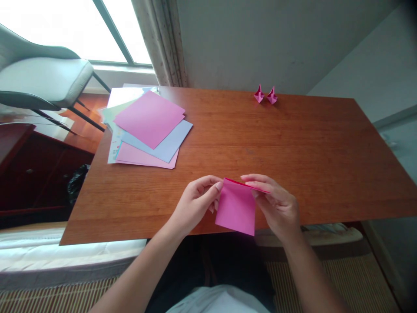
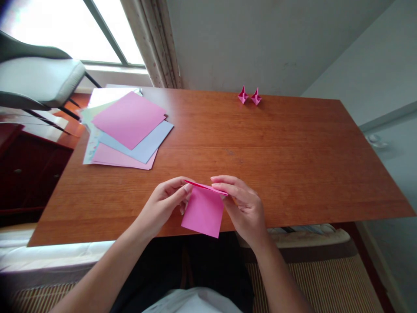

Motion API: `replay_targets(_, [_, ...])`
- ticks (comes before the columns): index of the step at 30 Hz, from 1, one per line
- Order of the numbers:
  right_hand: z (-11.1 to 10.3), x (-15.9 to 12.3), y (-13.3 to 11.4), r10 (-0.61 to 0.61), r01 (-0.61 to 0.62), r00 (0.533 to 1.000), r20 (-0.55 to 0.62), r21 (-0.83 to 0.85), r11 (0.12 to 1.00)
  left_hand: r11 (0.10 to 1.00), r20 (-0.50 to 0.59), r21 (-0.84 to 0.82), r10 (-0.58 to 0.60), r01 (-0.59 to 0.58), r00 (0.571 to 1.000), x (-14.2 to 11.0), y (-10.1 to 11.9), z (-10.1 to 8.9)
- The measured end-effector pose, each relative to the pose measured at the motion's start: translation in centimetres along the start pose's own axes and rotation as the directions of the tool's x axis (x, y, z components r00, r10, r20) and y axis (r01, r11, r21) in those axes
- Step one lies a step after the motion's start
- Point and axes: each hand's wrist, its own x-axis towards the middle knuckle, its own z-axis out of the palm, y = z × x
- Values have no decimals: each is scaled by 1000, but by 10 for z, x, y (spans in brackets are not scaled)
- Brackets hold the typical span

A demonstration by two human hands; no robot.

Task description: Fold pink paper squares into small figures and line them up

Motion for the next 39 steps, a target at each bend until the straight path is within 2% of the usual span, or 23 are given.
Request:
replay_targets(3, [-2, -2, -2, -76, 74, 997, -18, -96, 993, 995, 79, -83, -40, 46, 996, -2, 0, -1])
replay_targets(5, [-4, -3, -1, -142, 141, 990, 8, -172, 975, 993, 116, -103, -52, 64, 992, -4, 0, -1])
replay_targets(9, [-7, -7, 1, -246, 260, 966, 85, -266, 928, 999, 84, -35, -32, 35, 996, -5, 2, 0])
replay_targets(12, [-7, -8, 0, -263, 287, 957, 120, -285, 915, 1000, 68, -8, -28, 29, 997, -3, 3, 2])
replay_targets(15, [-8, -7, -3, -227, 252, 966, 120, -268, 930, 999, 36, 28, 37, -38, 999, -2, 0, 3])
replay_targets(17, [-9, -5, -5, -158, 185, 979, 125, -249, 951, 982, 10, 141, 125, -126, 992, -3, -3, 3])
replay_targets(19, [-10, -2, -6, -63, 99, 986, 157, -237, 967, 923, 6, 320, 224, -214, 974, -5, -4, 4])
replay_targets(22, [-8, 1, -7, 36, 16, 979, 201, -249, 968, 779, 21, 558, 331, -286, 943, -8, -2, 7])
replay_targets(25, [-3, 0, -5, 67, -16, 979, 193, -257, 966, 702, 37, 642, 373, -308, 927, -11, 0, 12])
replay_targets(27, [1, -2, -2, 109, -76, 982, 153, -204, 976, 718, 27, 619, 385, -318, 923, -11, 0, 15])
replay_targets(29, [6, -6, 1, 173, -166, 982, 78, -91, 982, 780, -18, 538, 391, -320, 920, -12, -2, 16])
replay_targets(33, [15, -12, 7, 283, -270, 956, -75, 150, 951, 929, -154, 251, 317, -274, 936, -13, -9, 19])
replay_targets(36, [19, -15, 9, 312, -289, 947, -72, 226, 930, 976, -210, 55, 219, -212, 953, -14, -13, 22])
replay_targets(39, [19, -16, 10, 315, -296, 948, -39, 250, 922, 980, -241, -9, 191, -199, 952, -15, -14, 25])
